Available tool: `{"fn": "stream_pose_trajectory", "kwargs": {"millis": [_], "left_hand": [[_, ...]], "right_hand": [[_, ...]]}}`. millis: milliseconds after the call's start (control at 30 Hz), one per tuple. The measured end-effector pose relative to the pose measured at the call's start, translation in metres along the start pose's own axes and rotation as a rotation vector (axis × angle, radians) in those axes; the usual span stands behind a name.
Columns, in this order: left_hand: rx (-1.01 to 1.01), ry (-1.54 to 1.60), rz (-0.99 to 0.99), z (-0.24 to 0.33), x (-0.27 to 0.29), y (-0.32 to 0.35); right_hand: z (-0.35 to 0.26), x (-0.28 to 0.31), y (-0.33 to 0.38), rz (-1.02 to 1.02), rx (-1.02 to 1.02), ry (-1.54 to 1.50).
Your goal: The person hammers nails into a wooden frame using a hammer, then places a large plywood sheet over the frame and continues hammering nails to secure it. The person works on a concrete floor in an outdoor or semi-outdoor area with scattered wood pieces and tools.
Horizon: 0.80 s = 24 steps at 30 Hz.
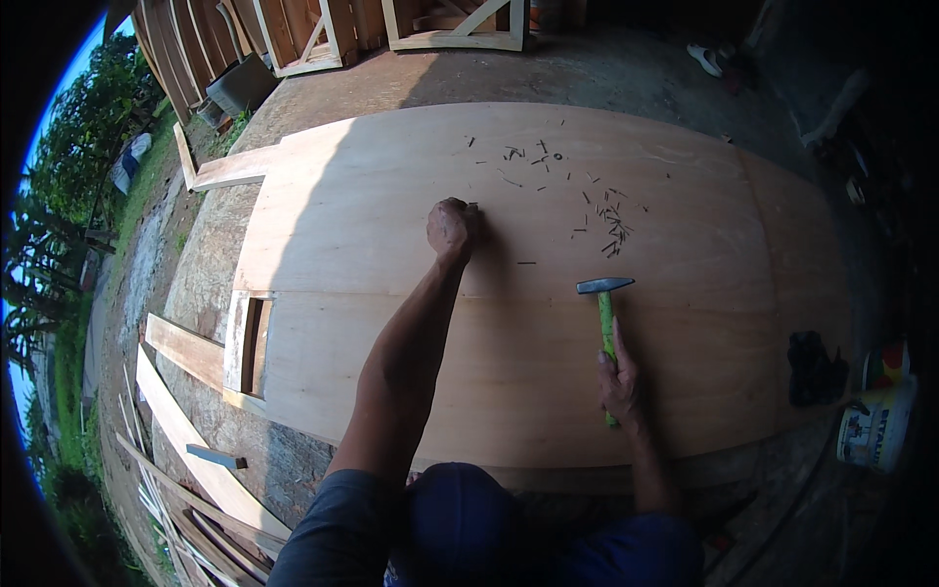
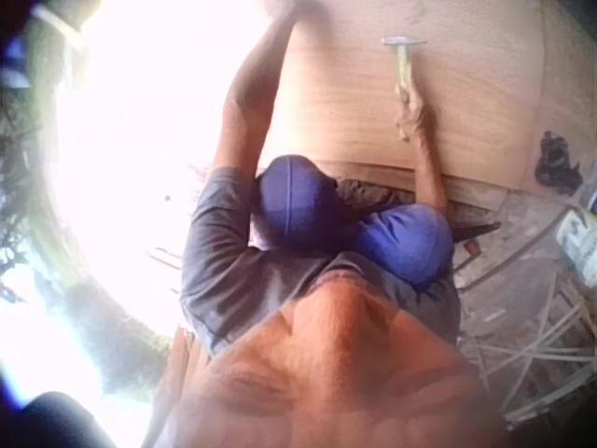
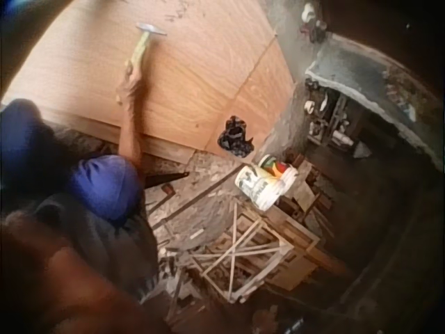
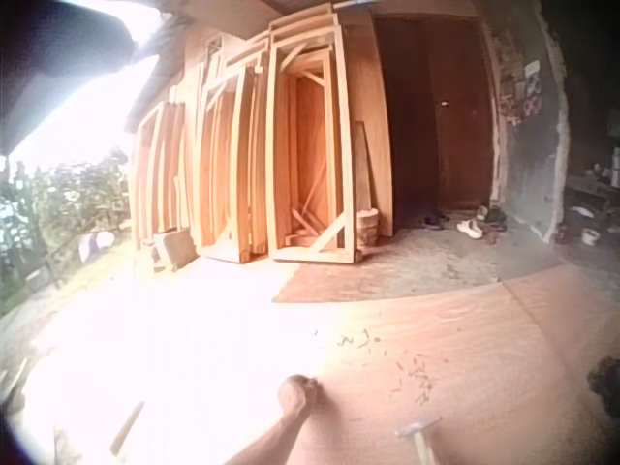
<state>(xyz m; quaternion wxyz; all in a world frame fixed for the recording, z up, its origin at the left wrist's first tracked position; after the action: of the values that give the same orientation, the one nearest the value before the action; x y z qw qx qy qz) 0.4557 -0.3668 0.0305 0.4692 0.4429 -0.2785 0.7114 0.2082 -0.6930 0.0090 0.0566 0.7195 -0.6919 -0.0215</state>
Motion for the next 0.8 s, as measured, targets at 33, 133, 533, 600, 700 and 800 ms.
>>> {"fn": "stream_pose_trajectory", "kwargs": {"millis": [33, 133, 533, 600, 700, 800], "left_hand": [[-0.075, -0.061, 0.046, 0.003, -0.005, -0.006], [-0.304, -0.264, 0.169, 0.019, -0.008, -0.009], [-0.363, 0.311, 0.01, -0.093, 0.039, 0.104], [-0.41, 0.318, 0.011, -0.095, 0.043, 0.121], [-0.376, 0.272, -0.011, -0.1, 0.044, 0.13], [-0.283, 0.097, 0.125, -0.117, 0.055, 0.118]], "right_hand": [[0.004, 0.0, 0.0, 0.005, -0.005, -0.019], [0.005, -0.001, -0.001, 0.013, -0.002, -0.03], [-0.002, -0.003, 0.003, 0.022, -0.038, -0.047], [0.007, -0.001, -0.001, 0.012, 0.042, -0.013], [0.018, 0.008, -0.003, 0.022, 0.101, 0.092], [0.01, -0.002, -0.004, 0.037, 0.113, 0.039]]}}
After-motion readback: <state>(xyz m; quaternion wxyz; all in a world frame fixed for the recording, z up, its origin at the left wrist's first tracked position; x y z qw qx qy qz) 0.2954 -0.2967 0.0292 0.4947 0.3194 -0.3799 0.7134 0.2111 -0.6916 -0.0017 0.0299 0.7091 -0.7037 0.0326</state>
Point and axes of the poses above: each hand's wrist, its own y-axis away from the middle knuckle, its own x-axis out of the back of the hand, z = x × y, the point moved 8 cm from there along -y, towards the middle knuckle, and after that the axes turned 14 degrees about -y, right-handed, at the moved point
